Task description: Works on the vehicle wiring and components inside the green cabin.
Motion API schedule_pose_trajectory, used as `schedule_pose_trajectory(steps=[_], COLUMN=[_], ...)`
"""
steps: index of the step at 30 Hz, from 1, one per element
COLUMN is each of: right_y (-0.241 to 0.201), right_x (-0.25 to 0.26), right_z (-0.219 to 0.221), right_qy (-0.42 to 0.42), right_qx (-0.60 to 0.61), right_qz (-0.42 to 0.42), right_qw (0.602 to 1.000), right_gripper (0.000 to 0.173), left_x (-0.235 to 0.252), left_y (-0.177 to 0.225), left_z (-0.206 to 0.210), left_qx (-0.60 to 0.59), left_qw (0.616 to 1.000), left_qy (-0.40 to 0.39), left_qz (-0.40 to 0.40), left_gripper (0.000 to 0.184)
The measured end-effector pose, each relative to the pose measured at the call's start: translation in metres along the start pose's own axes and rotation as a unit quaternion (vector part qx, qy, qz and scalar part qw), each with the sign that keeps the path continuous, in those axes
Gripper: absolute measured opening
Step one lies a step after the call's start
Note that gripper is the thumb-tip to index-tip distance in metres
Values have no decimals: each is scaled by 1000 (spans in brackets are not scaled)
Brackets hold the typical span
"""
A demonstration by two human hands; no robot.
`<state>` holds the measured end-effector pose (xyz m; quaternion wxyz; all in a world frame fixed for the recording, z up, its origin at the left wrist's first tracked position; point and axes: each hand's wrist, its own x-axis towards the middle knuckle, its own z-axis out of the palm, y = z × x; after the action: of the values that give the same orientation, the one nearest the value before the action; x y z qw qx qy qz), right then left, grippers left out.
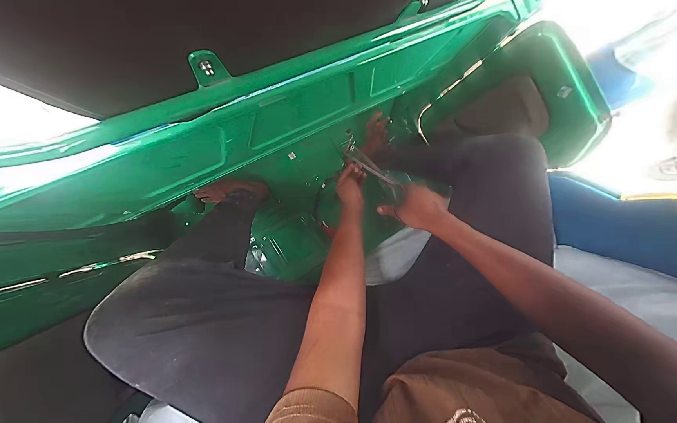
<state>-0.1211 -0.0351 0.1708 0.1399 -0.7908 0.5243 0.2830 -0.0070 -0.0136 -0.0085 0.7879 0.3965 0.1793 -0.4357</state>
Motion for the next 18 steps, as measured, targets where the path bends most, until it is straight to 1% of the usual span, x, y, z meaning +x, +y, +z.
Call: schedule_pose_trajectory(steps=[4,6,13,18], right_y=[-5,-7,-12,-14], right_x=[16,19,31,33], right_z=[13,14,24,25], right_qy=[7,5,26,18], right_qx=[-13,-15,-16,-28], right_qz=[8,5,-4,-20], right_qw=[1000,1000,1000,999], right_gripper=[94,97,92,92], left_x=[0,1,3,3], left_y=[-2,-4,-14,-14], left_z=[-1,1,-1,-4], left_qx=[-2,-4,-19,1], left_qw=[1000,1000,1000,1000], left_qy=[-8,-5,-15,-13], left_qz=[5,-3,-3,15], left_gripper=[25,30,30,29])
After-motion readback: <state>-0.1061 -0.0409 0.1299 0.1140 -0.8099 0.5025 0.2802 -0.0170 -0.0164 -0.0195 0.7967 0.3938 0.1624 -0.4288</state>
